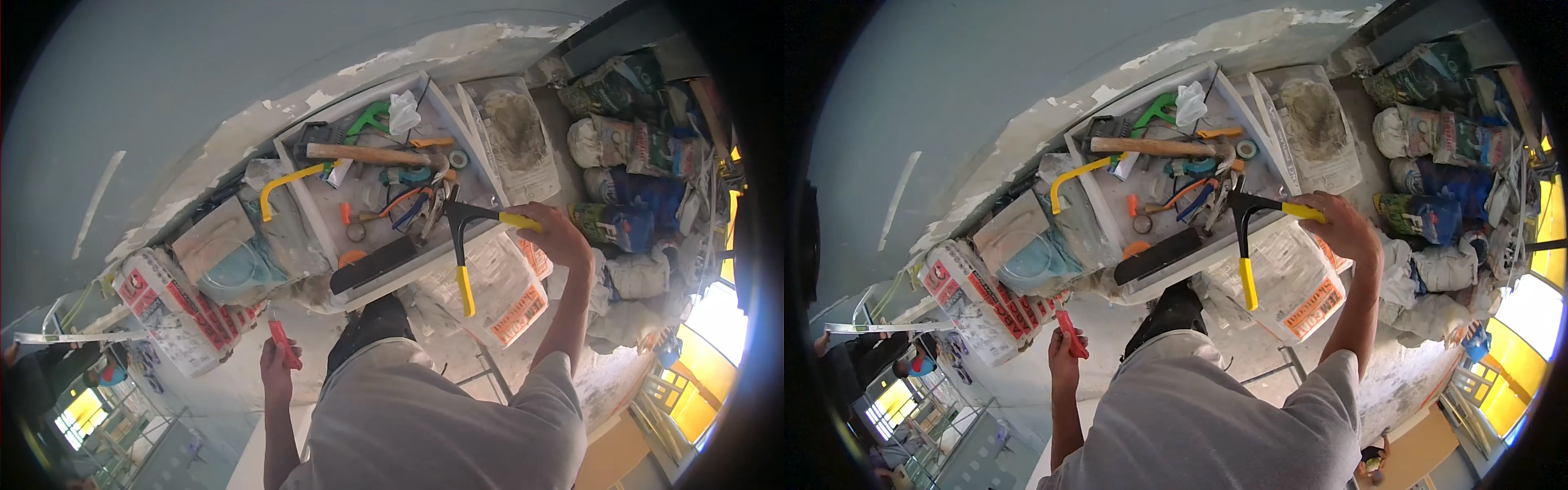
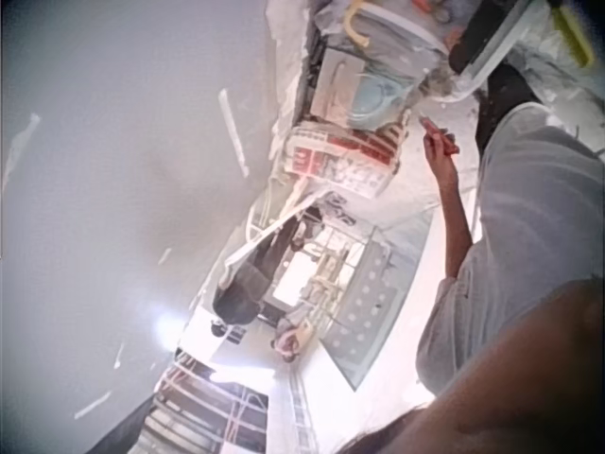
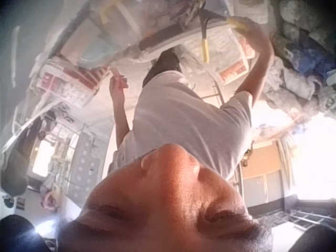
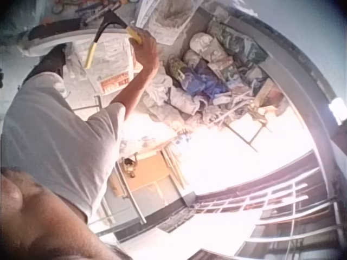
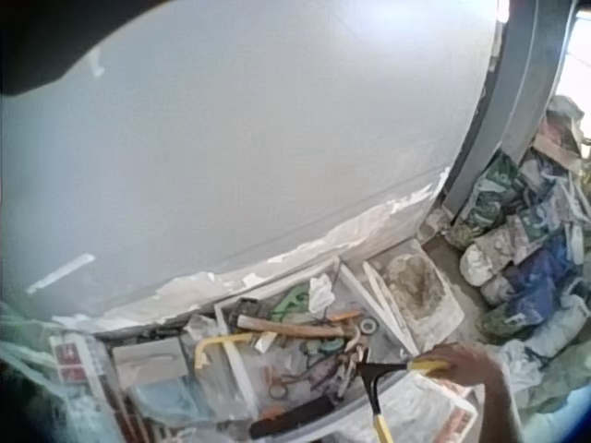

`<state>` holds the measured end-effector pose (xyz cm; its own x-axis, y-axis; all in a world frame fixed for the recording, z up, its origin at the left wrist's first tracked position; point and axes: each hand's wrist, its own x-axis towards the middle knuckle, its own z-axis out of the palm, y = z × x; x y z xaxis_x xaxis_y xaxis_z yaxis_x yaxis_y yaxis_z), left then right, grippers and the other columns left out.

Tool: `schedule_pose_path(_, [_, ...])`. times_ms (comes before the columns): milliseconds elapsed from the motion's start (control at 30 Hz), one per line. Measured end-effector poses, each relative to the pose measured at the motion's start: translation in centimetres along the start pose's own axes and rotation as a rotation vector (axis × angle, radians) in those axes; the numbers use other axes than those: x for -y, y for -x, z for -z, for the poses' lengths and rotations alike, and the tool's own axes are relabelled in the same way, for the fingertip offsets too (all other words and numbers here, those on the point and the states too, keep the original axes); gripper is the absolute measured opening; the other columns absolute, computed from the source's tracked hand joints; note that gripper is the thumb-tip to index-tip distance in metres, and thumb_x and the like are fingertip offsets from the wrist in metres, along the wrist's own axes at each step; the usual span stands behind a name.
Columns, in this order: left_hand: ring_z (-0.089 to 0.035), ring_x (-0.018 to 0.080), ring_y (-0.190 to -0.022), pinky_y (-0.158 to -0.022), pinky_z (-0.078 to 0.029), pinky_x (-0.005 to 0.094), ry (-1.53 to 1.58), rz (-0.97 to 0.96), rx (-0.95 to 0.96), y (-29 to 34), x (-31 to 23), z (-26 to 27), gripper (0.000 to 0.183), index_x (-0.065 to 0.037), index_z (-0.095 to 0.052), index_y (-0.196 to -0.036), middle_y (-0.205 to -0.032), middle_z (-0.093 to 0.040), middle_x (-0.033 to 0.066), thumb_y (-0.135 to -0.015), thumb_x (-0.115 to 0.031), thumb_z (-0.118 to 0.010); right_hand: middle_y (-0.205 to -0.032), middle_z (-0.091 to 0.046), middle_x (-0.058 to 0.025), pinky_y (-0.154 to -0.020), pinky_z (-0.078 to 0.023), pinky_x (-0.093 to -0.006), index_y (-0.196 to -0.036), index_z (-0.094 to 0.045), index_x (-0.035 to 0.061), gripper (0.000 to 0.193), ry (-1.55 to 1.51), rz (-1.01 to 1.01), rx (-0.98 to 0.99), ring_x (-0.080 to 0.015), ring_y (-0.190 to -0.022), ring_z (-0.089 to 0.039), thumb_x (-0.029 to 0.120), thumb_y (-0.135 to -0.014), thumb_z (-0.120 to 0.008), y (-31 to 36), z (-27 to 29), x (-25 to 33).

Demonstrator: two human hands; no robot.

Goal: The person retrieves a utility knife and pliers from a toolbox, then sits on the floor to cut and pry open a white bucket lid. They repeatedly trim and adjust the lid's edge using the knife and pliers.

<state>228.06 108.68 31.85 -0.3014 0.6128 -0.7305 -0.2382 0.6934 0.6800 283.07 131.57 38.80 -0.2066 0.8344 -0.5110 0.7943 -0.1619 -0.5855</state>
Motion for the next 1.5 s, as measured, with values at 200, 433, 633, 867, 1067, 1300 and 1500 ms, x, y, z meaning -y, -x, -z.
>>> schedule_pose_path(200, [-0.059,0.0135,-0.072,-0.065,-0.048,0.0314,-0.418,-0.147,0.020,-0.6,-2.6,-1.9,0.021,-0.007,-0.056,-0.097,-0.082,-0.058,0.0009,-0.096,-0.020,-0.073,-0.105,-0.074,-0.0184,-0.086,-0.052,-0.0401,-0.128,-0.069,0.0063,0.038,-0.039,-0.136,0.000,-0.0333,-0.094,-0.070,0.017,-0.091,-0.070,1.1,0.3,0.0])
schedule_pose_path(433, [-0.066,0.0312,-0.076,-0.068,-0.049,0.0437,-1.091,-0.781,0.188,-7.3,-7.4,-17.5,0.030,-0.003,-0.058,-0.087,-0.081,-0.060,0.0177,-0.090,-0.025,-0.079,-0.106,-0.074,-0.0199,-0.083,-0.053,-0.0387,-0.125,-0.070,0.0048,0.035,-0.118,-0.049,-0.166,-0.0312,-0.090,-0.071,0.017,-0.092,-0.069,0.5,-2.8,-1.5])
schedule_pose_path(633, [-0.064,0.0397,-0.101,-0.082,-0.055,0.0459,-1.199,-1.046,0.329,-14.6,-4.9,-31.8,0.048,0.004,-0.059,-0.102,-0.109,-0.063,0.0215,-0.083,-0.033,-0.083,-0.110,-0.074,-0.0197,-0.084,-0.053,-0.0380,-0.125,-0.070,0.0027,0.035,-0.103,-0.260,-0.147,-0.0336,-0.092,-0.071,0.014,-0.092,-0.068,1.3,-1.3,0.5])
schedule_pose_path(867, [-0.061,0.0405,-0.112,-0.092,-0.055,0.0464,-1.486,-1.003,0.364,-15.4,-3.0,-34.9,0.062,0.006,-0.053,-0.115,-0.119,-0.058,0.0241,-0.071,-0.020,-0.087,-0.110,-0.073,-0.0224,-0.087,-0.053,-0.0361,-0.124,-0.069,-0.0008,0.036,-0.117,-0.257,-0.389,-0.0323,-0.095,-0.072,0.014,-0.091,-0.069,7.6,-0.4,-3.5])
schedule_pose_path(1067, [-0.065,0.0429,-0.102,-0.088,-0.055,0.0486,-1.371,-1.047,0.401,-18.3,-9.4,-32.5,0.048,0.006,-0.053,-0.112,-0.106,-0.063,0.0276,-0.076,-0.013,-0.079,-0.113,-0.075,-0.0151,-0.093,-0.050,-0.0318,-0.129,-0.066,-0.0020,0.037,-0.291,-0.228,-0.443,-0.0168,-0.103,-0.068,0.012,-0.095,-0.068,9.3,-2.6,-6.7])
schedule_pose_path(1300, [-0.064,0.0461,-0.104,-0.084,-0.052,0.0515,-1.262,-1.005,0.348,-20.9,-9.4,-28.3,0.046,0.004,-0.051,-0.109,-0.107,-0.063,0.0259,-0.081,-0.019,-0.081,-0.104,-0.072,-0.0059,-0.086,-0.048,-0.0278,-0.126,-0.069,0.0037,0.030,-0.540,-0.077,-0.555,-0.0121,-0.093,-0.061,0.012,-0.098,-0.066,1.1,-6.2,-6.7])
schedule_pose_path(1500, [-0.065,0.0444,-0.090,-0.076,-0.052,0.0501,-1.024,-0.914,0.076,-18.3,-9.9,-24.0,0.046,0.002,-0.053,-0.113,-0.100,-0.063,0.0240,-0.092,-0.031,-0.076,-0.101,-0.072,-0.0186,-0.080,-0.052,-0.0356,-0.127,-0.065,0.0083,0.030,-0.577,-0.121,-0.668,-0.0224,-0.087,-0.067,0.018,-0.098,-0.067,-9.0,-12.6,-2.9])
